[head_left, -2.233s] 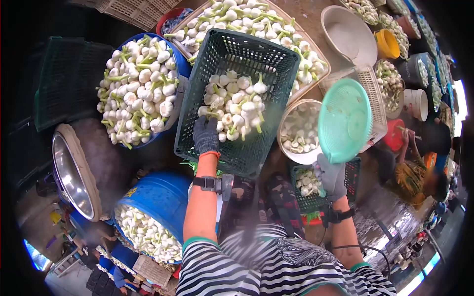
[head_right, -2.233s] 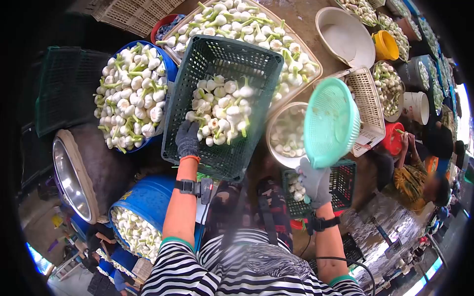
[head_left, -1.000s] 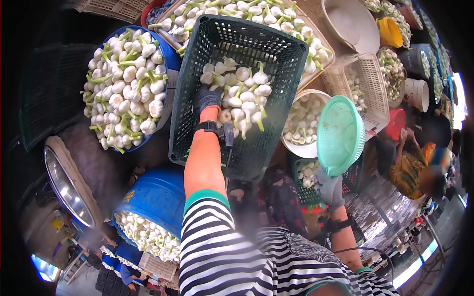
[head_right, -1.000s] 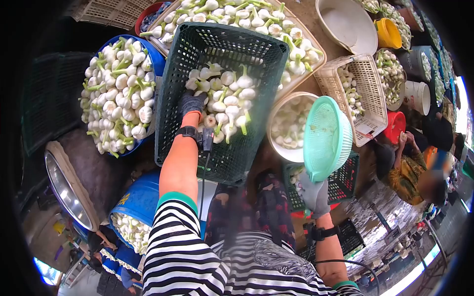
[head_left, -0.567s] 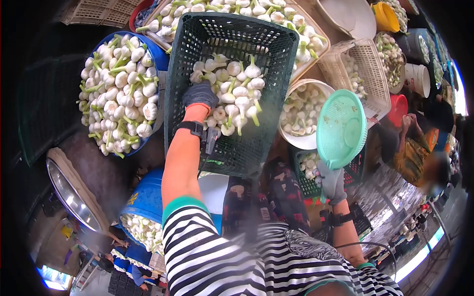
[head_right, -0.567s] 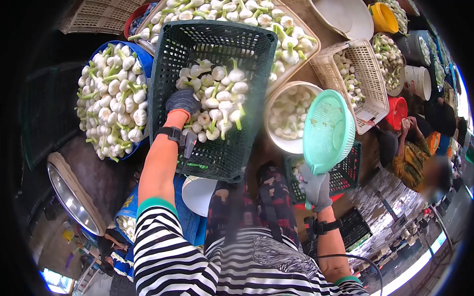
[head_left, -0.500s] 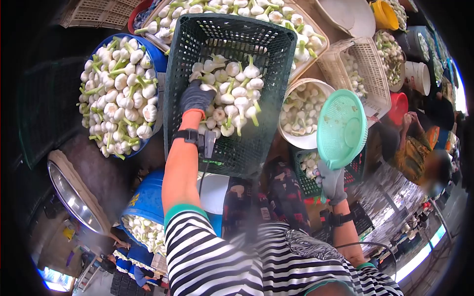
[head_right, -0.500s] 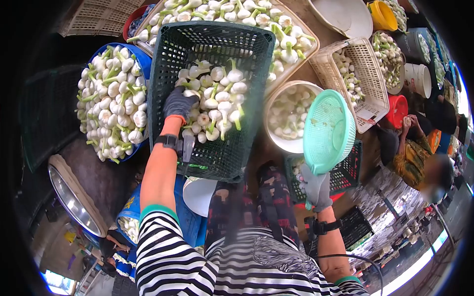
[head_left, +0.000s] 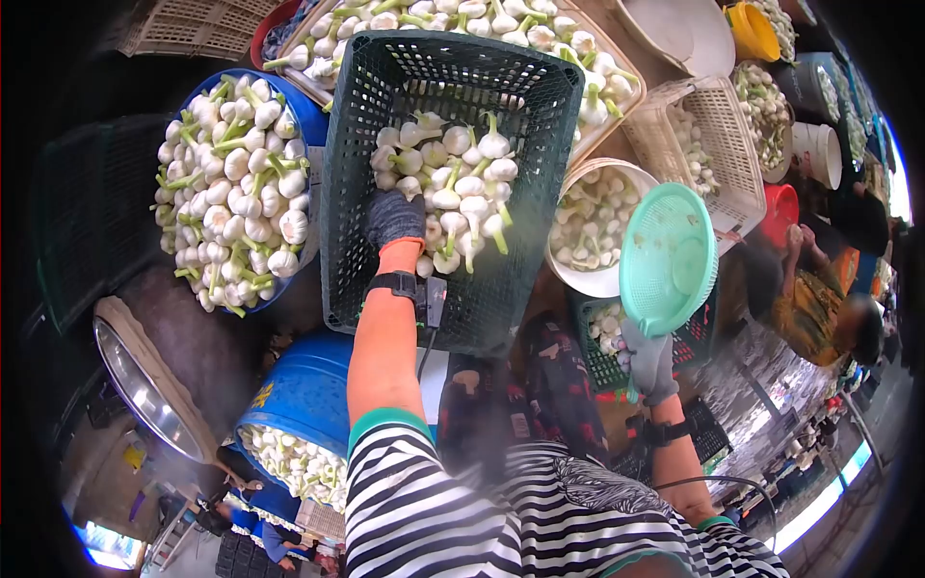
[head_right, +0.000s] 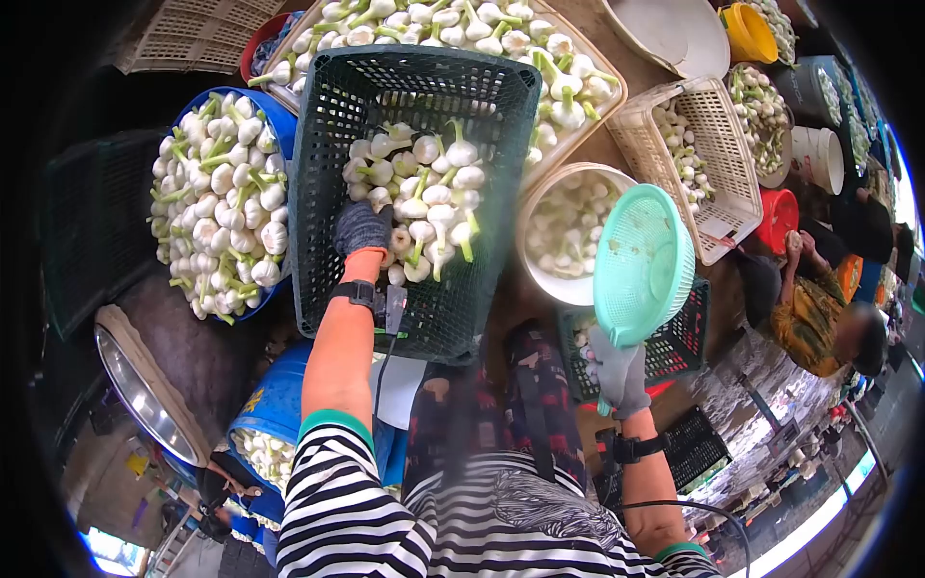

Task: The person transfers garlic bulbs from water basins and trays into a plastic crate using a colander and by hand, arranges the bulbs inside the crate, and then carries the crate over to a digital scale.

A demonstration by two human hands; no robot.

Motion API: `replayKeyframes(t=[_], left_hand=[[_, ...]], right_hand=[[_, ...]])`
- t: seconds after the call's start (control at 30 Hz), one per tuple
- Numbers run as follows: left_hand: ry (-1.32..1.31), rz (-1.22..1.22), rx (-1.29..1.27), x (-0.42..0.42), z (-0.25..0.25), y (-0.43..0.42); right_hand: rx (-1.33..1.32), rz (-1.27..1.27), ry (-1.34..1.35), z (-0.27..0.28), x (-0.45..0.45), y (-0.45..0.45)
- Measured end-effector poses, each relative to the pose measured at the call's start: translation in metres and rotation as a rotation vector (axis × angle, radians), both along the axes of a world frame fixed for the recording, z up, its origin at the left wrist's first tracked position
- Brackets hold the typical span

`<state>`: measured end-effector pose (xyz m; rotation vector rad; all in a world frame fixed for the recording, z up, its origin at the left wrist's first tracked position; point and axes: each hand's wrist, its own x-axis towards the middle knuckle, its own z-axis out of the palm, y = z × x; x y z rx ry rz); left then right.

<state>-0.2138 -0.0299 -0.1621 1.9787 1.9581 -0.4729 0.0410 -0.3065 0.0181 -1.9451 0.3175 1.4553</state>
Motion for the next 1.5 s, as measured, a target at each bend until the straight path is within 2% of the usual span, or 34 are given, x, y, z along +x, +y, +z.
replayKeyframes(t=[0.1, 0.17, 0.2, 0.27, 0.37, 0.4, 0.47, 0.5, 0.53, 0.63, 0.73, 0.8, 0.83, 0.87, 0.97, 1.03, 1.1, 1.2, 1.3, 1.33, 1.43, 1.47, 1.5], left_hand=[[0.13, -0.033, -0.035, 0.009, -0.005, 0.005], [0.022, -0.093, 0.201, -0.002, -0.033, 0.0], [-0.004, -0.082, 0.189, -0.004, -0.044, 0.001], [-0.08, -0.123, 0.114, -0.008, -0.035, 0.001], [-0.161, -0.095, 0.221, -0.008, -0.009, -0.007], [-0.217, -0.01, 0.276, -0.003, -0.004, -0.003], [-0.363, -0.066, 0.394, 0.012, 0.011, 0.013], [-0.436, -0.094, 0.45, 0.021, 0.018, 0.023], [-0.507, -0.063, 0.386, 0.036, 0.024, 0.037], [-0.229, 0.26, -0.081, 0.083, 0.016, 0.084], [-0.324, 0.25, -0.093, 0.097, -0.011, 0.105], [-0.153, 0.08, -0.193, 0.098, -0.045, 0.118], [-0.063, -0.01, -0.236, 0.1, -0.044, 0.12], [-0.113, 0.042, -0.075, 0.102, -0.028, 0.112], [-0.162, -0.009, 0.135, 0.093, -0.033, 0.115], [-0.373, 0.055, 0.189, 0.079, -0.027, 0.117], [-0.885, 0.502, 0.083, 0.077, 0.016, 0.108], [-1.195, 0.908, -0.081, 0.046, -0.024, 0.12], [-1.729, 1.244, -0.464, 0.043, -0.004, 0.108], [-1.8, 1.256, -0.506, 0.043, -0.004, 0.105], [-1.778, 1.26, -0.677, 0.035, 0.0, 0.105], [-1.684, 1.155, -0.762, 0.035, 0.0, 0.11], [-1.443, 1.013, -0.719, 0.039, -0.001, 0.113]], right_hand=[[0.005, -0.033, 0.009, -0.005, -0.002, 0.001], [0.0, -0.007, -0.012, -0.011, -0.002, -0.002], [0.016, -0.007, -0.006, -0.01, 0.001, 0.001], [0.03, -0.016, 0.024, -0.003, -0.002, 0.003], [0.027, 0.019, 0.002, -0.011, 0.0, -0.007], [0.052, -0.031, 0.071, -0.014, 0.003, -0.013], [0.105, -0.132, 0.208, -0.021, 0.01, -0.023], [0.095, -0.104, 0.176, -0.025, 0.01, -0.025], [0.084, -0.077, 0.143, -0.029, 0.01, -0.027], [0.069, -0.102, 0.168, -0.037, 0.011, -0.035], [0.034, -0.092, 0.105, -0.028, 0.009, -0.017], [0.024, -0.125, 0.009, -0.024, -0.002, -0.008], [0.012, -0.112, 0.015, -0.025, -0.002, -0.01], [0.005, -0.097, 0.022, -0.026, -0.001, -0.011], [-0.018, -0.075, 0.03, -0.026, -0.002, -0.008], [-0.028, -0.087, 0.041, -0.025, -0.003, -0.009], [-0.03, -0.115, 0.061, -0.026, -0.003, -0.011], [0.023, -0.198, 0.079, -0.031, -0.004, -0.015], [-0.018, -0.151, 0.067, -0.03, -0.003, -0.011], [-0.005, -0.171, 0.079, -0.031, -0.003, -0.013], [0.02, -0.18, 0.092, -0.036, -0.001, -0.018], [0.016, -0.154, 0.082, -0.036, -0.001, -0.018], [0.012, -0.13, 0.073, -0.036, -0.001, -0.018]])
